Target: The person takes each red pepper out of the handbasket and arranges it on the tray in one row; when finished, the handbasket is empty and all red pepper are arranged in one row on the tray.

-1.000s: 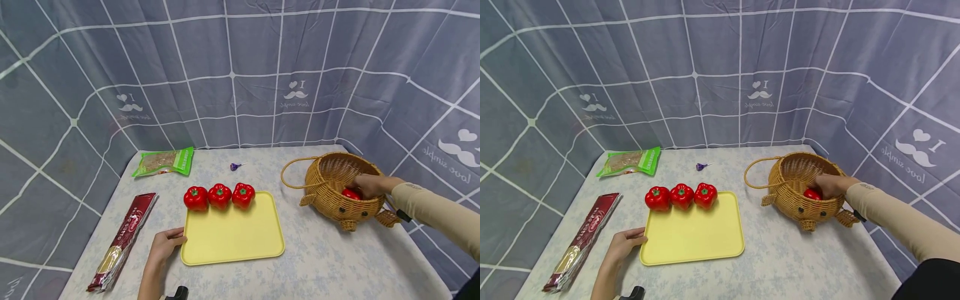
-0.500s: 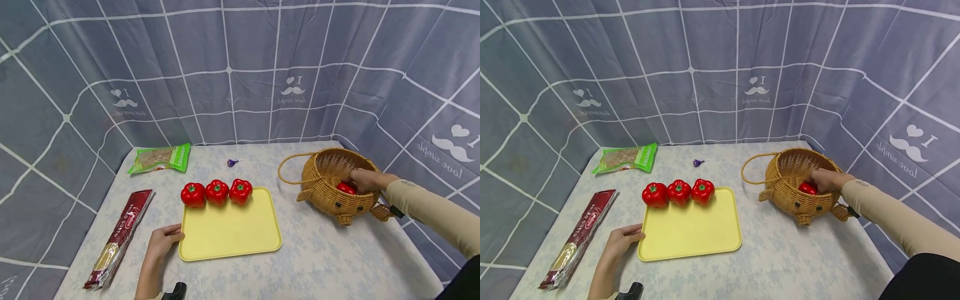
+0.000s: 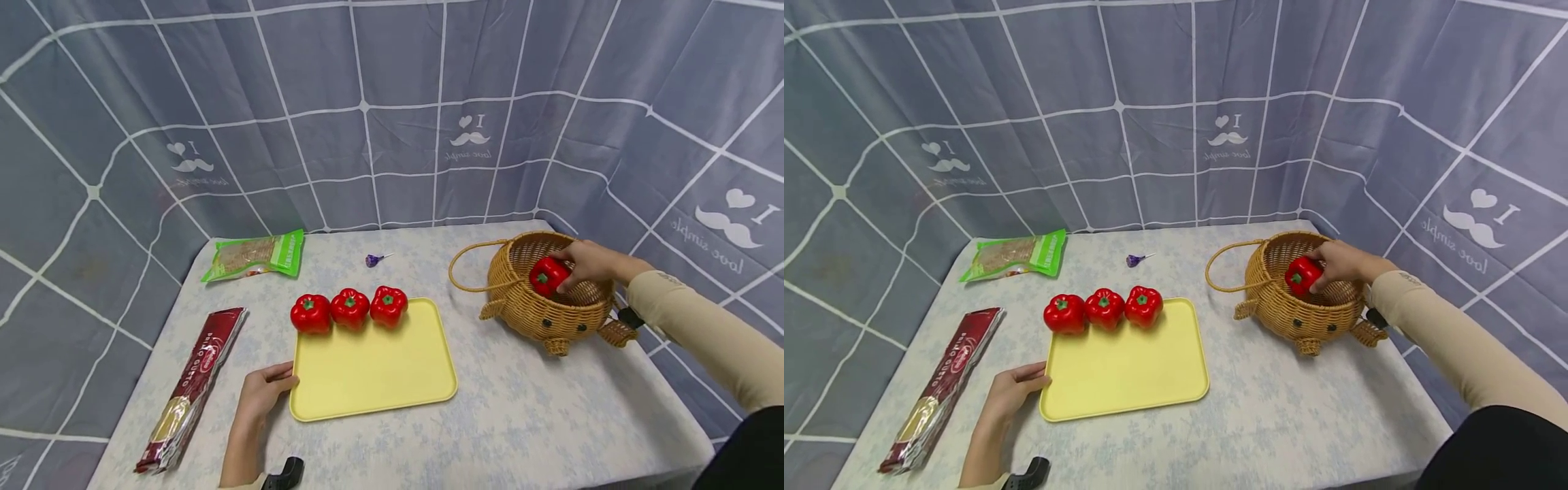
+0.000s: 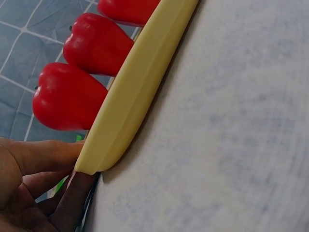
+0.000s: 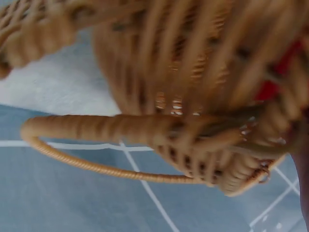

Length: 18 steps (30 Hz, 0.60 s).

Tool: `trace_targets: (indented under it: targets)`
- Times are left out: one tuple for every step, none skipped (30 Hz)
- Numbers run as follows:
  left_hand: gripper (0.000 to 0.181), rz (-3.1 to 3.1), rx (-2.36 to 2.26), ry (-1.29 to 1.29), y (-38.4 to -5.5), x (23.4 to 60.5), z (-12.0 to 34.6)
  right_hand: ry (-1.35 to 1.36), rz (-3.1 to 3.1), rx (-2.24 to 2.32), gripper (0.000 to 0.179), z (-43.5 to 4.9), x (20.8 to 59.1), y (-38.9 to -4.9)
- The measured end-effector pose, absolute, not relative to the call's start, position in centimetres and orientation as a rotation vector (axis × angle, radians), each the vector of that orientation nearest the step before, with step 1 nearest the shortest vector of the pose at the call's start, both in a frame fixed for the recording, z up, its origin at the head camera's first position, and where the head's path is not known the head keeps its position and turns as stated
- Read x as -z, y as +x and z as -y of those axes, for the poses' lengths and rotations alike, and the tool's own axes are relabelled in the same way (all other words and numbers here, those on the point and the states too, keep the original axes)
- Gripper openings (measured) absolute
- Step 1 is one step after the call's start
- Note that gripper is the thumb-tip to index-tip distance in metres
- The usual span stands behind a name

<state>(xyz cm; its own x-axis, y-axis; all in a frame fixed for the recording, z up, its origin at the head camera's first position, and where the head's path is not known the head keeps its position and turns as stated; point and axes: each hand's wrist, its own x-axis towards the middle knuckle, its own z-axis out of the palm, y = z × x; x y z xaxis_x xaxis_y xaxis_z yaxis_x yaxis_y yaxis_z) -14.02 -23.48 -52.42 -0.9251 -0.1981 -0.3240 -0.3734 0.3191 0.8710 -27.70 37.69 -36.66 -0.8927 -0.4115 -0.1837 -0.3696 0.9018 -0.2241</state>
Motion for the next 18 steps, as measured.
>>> trace_targets:
  targets:
    - [0.042, -2.417, -1.664, -0.53, -14.1, 52.4, 23.5, -0.574, -2.86, 0.273, 0.085, -37.6, 36.4, -27.7]
    - [0.042, -2.415, -1.664, -0.53, -14.1, 52.4, 23.5, -0.562, -2.881, 0.268, 0.086, -37.6, 36.2, -27.6]
    - [0.042, -2.414, -1.663, -0.527, -14.1, 52.4, 23.5, -0.547, -2.898, 0.266, 0.086, -37.6, 35.9, -27.6]
    - [0.042, -2.413, -1.66, -0.534, -14.1, 52.5, 23.5, -0.527, -2.912, 0.265, 0.087, -37.6, 35.7, -27.6]
    - [0.042, -2.414, -1.658, -0.539, -14.1, 52.5, 23.5, -0.509, -2.926, 0.268, 0.087, -37.5, 35.4, -27.6]
    - [0.042, -2.414, -1.658, -0.536, -14.1, 52.5, 23.5, -0.483, -2.941, 0.274, 0.087, -37.5, 35.2, -27.6]
    - [0.042, -2.416, -1.655, -0.539, -14.1, 52.5, 23.5, -0.468, -2.953, 0.28, 0.087, -37.5, 35.0, -27.5]
    - [0.042, -2.417, -1.653, -0.541, -14.1, 52.6, 23.5, -0.449, -2.965, 0.281, 0.087, -37.5, 34.7, -27.4]
    - [0.042, -2.42, -1.652, -0.537, -14.2, 52.6, 23.4, -0.434, -2.976, 0.29, 0.086, -37.5, 34.5, -27.3]
    - [0.042, -2.422, -1.65, -0.539, -14.2, 52.6, 23.4, -0.413, -2.986, 0.307, 0.085, -37.5, 34.2, -27.2]
    - [0.042, -2.425, -1.649, -0.535, -14.1, 52.6, 23.4, -0.399, -2.993, 0.328, 0.084, -37.4, 34.0, -27.1]
    - [0.042, -2.426, -1.652, -0.528, -14.1, 52.6, 23.4, -0.377, -2.995, 0.354, 0.084, -37.4, 33.8, -27.0]
    - [0.042, -2.427, -1.647, -0.533, -14.1, 52.6, 23.4, -0.357, -2.999, 0.38, 0.083, -37.4, 33.6, -26.8]
    - [0.042, -2.429, -1.645, -0.531, -14.1, 52.6, 23.3, -0.327, -3.006, 0.407, 0.082, -37.3, 33.5, -26.7]
    - [0.042, -2.432, -1.647, -0.524, -14.1, 52.6, 23.3, -0.302, -3.011, 0.439, 0.081, -37.2, 33.3, -26.5]
    - [0.042, -2.434, -1.645, -0.522, -14.1, 52.5, 23.3, -0.269, -3.014, 0.471, 0.082, -37.1, 33.2, -26.4]
    - [0.043, -2.436, -1.644, -0.52, -14.1, 52.5, 23.3, -0.248, -3.018, 0.501, 0.082, -37.0, 33.1, -26.2]
    - [0.043, -2.438, -1.643, -0.519, -14.1, 52.5, 23.3, -0.221, -3.021, 0.534, 0.082, -37.0, 33.0, -26.1]
